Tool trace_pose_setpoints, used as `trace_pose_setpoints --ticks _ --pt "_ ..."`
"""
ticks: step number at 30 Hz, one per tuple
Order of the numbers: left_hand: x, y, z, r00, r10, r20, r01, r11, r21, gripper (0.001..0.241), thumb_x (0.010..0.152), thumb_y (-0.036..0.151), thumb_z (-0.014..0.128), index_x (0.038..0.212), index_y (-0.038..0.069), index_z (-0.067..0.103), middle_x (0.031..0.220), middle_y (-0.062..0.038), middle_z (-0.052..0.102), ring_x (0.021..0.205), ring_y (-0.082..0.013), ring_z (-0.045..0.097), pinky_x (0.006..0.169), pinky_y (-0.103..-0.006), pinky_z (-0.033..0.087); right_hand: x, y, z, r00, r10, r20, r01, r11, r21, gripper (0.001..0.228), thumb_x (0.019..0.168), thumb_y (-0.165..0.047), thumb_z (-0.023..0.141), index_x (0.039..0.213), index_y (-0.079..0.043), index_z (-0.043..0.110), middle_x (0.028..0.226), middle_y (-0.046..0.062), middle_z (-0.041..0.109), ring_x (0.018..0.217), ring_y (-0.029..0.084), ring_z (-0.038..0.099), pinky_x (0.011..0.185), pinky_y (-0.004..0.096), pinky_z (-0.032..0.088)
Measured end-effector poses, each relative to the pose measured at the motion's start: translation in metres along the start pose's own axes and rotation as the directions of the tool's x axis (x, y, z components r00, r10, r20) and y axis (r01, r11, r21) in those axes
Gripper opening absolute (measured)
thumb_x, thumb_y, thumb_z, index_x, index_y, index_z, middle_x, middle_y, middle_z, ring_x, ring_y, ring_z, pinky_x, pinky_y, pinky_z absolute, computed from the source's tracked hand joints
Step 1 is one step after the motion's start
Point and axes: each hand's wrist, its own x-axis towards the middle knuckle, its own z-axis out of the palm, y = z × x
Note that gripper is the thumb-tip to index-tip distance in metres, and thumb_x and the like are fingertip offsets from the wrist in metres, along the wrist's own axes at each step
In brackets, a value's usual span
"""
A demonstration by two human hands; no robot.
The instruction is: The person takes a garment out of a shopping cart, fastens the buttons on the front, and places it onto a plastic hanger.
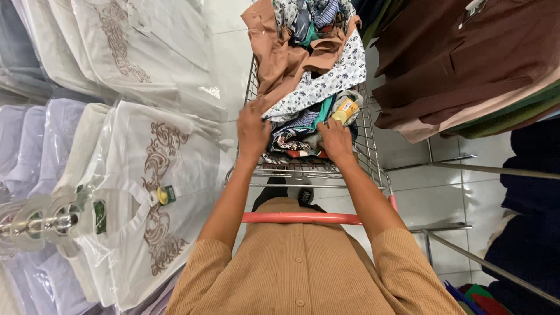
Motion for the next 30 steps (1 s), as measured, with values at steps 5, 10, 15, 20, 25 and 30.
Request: trace_pose_setpoints --ticks 5,10,15,20,25,30 --pt "-0.018 0.048 0.027 0.945 0.323 -0.055 -0.327 0.941 -0.088 0.048 0.086 0.002 0.072 0.131 0.013 0.062 0.118 -0.013 0.060 0.106 -0.0346 0.066 0.085 -0.0442 0.055 0.002 0.011 -0.010 0.992 -0.112 -0.064 0.100 0.982 -0.160 0.025 0.085 -0.032 0.080 0.102 -0.020 0.066 0.108 0.002 0.051 0.105 0.027 0.051 0.078 0.041 0.044" --pt "-0.031 0.079 0.040 0.935 0.350 0.057 -0.325 0.909 -0.260 0.029 0.096 0.006 0.067 0.124 0.010 0.063 0.111 -0.010 0.061 0.098 -0.0282 0.070 0.083 -0.0374 0.058 -0.010 0.003 -0.092 0.977 -0.114 -0.182 0.102 0.992 -0.075 0.014 0.098 -0.022 0.067 0.098 -0.009 0.063 0.103 0.008 0.054 0.092 0.027 0.048 0.081 0.042 0.037" --pt "-0.010 0.129 0.018 0.983 0.153 0.099 -0.081 0.851 -0.519 0.077 0.095 0.023 0.075 0.157 0.010 0.032 0.141 -0.025 0.048 0.132 -0.0532 0.052 0.106 -0.0698 0.045 -0.015 -0.009 -0.201 0.913 -0.014 -0.408 0.142 0.948 0.286 0.015 0.103 -0.018 0.067 0.098 -0.014 0.054 0.111 0.004 0.049 0.104 0.034 0.059 0.094 0.050 0.044" --pt "0.030 0.160 0.006 0.998 0.053 0.024 -0.025 0.766 -0.642 0.061 0.083 0.021 0.079 0.138 0.022 0.053 0.127 -0.019 0.065 0.124 -0.0517 0.060 0.105 -0.0640 0.046 -0.023 -0.001 -0.242 0.912 -0.047 -0.408 0.168 0.949 0.265 0.012 0.107 -0.012 0.057 0.117 -0.019 0.059 0.098 0.005 0.058 0.092 0.036 0.067 0.090 0.056 0.050" --pt "0.071 0.149 -0.006 0.994 0.038 -0.102 -0.097 0.726 -0.681 0.043 0.085 0.000 0.069 0.116 0.031 0.070 0.100 -0.007 0.077 0.104 -0.0402 0.072 0.101 -0.0535 0.051 -0.032 -0.010 -0.291 0.866 -0.035 -0.498 0.264 0.879 0.398 0.017 0.102 -0.007 0.064 0.117 -0.012 0.057 0.097 0.011 0.062 0.084 0.039 0.067 0.074 0.051 0.052" --pt "0.097 0.155 -0.091 0.970 -0.026 -0.241 -0.151 0.713 -0.685 0.042 0.081 -0.002 0.064 0.103 0.032 0.079 0.096 0.002 0.078 0.096 -0.0201 0.075 0.101 -0.0359 0.051 -0.034 -0.006 -0.291 0.856 -0.058 -0.513 0.316 0.845 0.431 0.053 0.083 -0.023 0.086 0.129 -0.016 0.060 0.118 0.010 0.062 0.104 0.032 0.062 0.090 0.050 0.049"
